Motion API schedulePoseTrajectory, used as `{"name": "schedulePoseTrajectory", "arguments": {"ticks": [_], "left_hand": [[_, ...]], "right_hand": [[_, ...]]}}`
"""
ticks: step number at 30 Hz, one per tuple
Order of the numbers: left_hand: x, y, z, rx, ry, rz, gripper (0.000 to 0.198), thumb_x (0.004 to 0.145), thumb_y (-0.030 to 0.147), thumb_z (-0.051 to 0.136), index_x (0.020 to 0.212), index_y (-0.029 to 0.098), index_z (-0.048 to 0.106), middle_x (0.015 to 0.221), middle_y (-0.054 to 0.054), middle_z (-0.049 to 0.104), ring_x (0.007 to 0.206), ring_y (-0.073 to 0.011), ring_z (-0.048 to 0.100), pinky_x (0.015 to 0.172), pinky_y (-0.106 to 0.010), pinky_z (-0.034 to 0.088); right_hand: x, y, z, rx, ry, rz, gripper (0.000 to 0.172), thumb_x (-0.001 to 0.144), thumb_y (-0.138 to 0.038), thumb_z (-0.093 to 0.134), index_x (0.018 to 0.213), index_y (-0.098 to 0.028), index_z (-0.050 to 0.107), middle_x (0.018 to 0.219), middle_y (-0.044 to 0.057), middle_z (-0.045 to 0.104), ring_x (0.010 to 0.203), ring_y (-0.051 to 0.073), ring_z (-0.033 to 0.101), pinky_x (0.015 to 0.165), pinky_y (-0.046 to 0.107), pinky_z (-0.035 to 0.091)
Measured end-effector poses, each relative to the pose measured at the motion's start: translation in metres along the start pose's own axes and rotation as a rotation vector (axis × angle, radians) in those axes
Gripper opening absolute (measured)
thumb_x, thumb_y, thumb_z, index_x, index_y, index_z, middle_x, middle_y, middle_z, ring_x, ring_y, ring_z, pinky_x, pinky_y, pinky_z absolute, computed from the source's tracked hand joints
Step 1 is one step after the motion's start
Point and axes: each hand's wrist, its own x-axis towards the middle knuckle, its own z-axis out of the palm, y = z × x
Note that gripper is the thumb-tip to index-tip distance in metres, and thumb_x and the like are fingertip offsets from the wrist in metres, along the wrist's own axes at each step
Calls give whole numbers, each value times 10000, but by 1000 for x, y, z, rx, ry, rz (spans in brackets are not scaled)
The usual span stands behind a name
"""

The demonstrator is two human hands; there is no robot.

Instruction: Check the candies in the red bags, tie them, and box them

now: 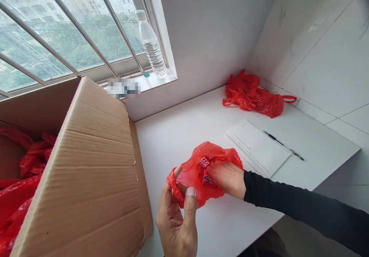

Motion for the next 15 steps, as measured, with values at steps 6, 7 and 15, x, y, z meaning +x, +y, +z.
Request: {"name": "schedulePoseTrajectory", "arguments": {"ticks": [6, 7, 15], "left_hand": [[-3, 3, 3, 9, 13, -25, 482, 834, 396, 736, 1280, 224, 668, 864, -50, 690, 860, -215, 667, 788, -332, 618], [-3, 3, 3, 16, 16, -24, 480, 836, 393, 734, 1280, 222, 668, 892, -58, 710, 871, -219, 677, 785, -329, 620], [-2, 5, 6, 11, 43, -6, 428, 848, 355, 712, 1253, 222, 677, 1023, -74, 763, 910, -217, 720, 645, -218, 595]], "right_hand": [[1, -5, 3, -42, 0, 6, 241, 804, -197, 693, 1015, -94, 643, 1001, 146, 687, 882, 281, 620, 696, 360, 436], [2, -5, 4, -38, -9, 3, 168, 818, -185, 674, 962, -103, 651, 975, 139, 691, 863, 271, 622, 688, 354, 433], [-5, -9, -8, 31, -7, -11, 92, 846, -177, 617, 927, -134, 629, 948, 111, 685, 785, 221, 611, 587, 309, 365]]}}
